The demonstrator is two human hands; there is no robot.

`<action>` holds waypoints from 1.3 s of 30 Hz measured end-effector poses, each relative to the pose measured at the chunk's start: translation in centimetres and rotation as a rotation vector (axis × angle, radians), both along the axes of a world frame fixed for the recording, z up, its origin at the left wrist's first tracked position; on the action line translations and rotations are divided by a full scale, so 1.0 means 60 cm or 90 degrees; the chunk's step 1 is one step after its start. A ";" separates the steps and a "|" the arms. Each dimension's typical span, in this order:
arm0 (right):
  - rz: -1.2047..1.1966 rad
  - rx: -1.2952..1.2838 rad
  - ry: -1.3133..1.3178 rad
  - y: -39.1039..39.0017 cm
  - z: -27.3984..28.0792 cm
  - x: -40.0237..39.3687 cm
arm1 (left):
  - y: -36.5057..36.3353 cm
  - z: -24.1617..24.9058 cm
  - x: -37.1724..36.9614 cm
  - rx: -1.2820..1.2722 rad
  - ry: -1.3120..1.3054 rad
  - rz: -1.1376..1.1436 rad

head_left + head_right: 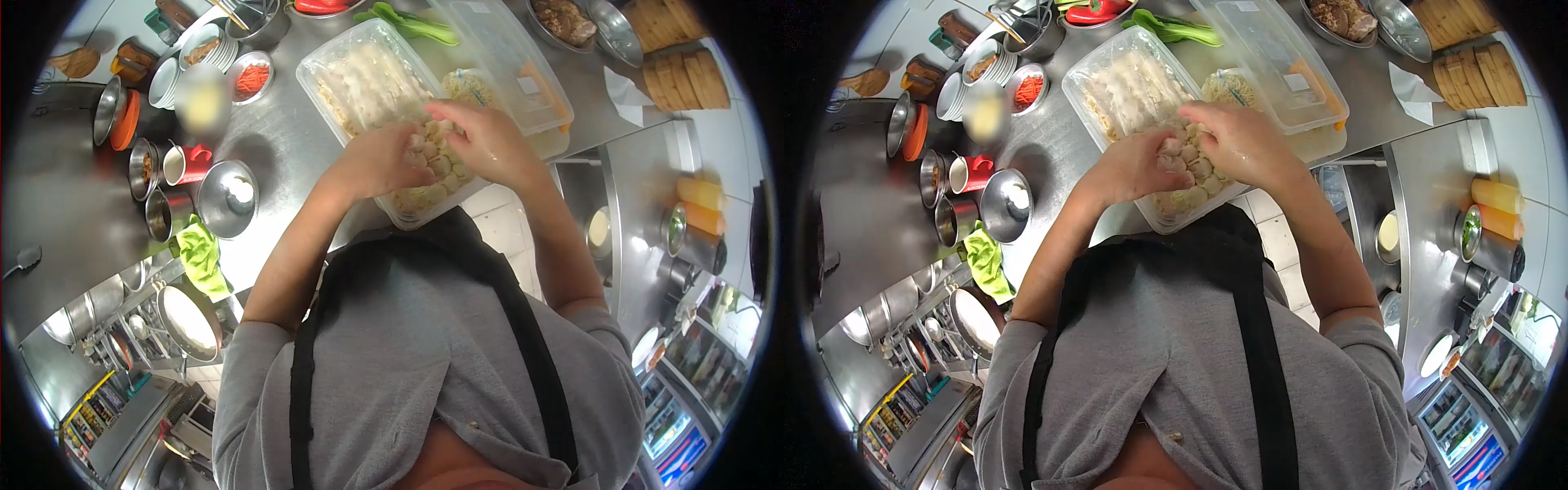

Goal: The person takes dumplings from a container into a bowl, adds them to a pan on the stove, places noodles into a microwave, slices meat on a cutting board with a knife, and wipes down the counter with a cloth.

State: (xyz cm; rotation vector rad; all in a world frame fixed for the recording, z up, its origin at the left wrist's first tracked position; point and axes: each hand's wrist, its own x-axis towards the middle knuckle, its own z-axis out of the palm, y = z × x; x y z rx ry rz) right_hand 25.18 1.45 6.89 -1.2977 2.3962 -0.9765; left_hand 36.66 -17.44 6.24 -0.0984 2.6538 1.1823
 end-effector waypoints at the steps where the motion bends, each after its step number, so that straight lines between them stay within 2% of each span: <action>1: 0.014 -0.001 -0.004 0.000 -0.001 0.000 | 0.000 -0.002 -0.001 0.000 -0.001 -0.002; 8: 0.011 0.012 0.093 -0.015 -0.006 -0.020 | -0.003 0.003 0.000 0.016 0.007 -0.027; 10: 0.162 0.281 0.157 -0.036 0.014 -0.023 | -0.001 0.008 0.002 0.015 0.004 -0.019; 11: 0.160 0.281 0.158 -0.038 0.023 -0.026 | 0.001 0.017 0.008 -0.027 0.013 -0.012; 13: 0.215 0.383 0.129 -0.044 0.033 -0.030 | -0.001 0.032 0.015 -0.068 0.023 -0.002; 15: 0.226 0.360 0.105 -0.037 0.031 -0.036 | -0.006 0.044 0.022 -0.073 -0.039 -0.019; 18: 0.240 0.347 0.076 -0.039 0.037 -0.041 | -0.017 0.022 0.028 -0.052 0.053 -0.029; 25: 0.268 0.377 0.078 -0.042 0.050 -0.036 | -0.024 0.024 0.033 -0.054 0.015 0.015; 31: 0.250 0.461 0.077 -0.062 0.071 -0.037 | -0.047 0.059 0.039 -0.034 0.136 0.083; 35: 0.283 0.456 0.105 -0.052 0.059 -0.037 | -0.072 0.056 0.050 0.103 0.093 0.176; 37: 0.271 0.486 0.049 -0.055 0.067 -0.040 | -0.080 0.042 0.057 0.157 0.089 0.193; 39: 0.257 0.499 0.011 -0.060 0.079 -0.047 | -0.082 0.029 0.063 0.384 0.071 0.231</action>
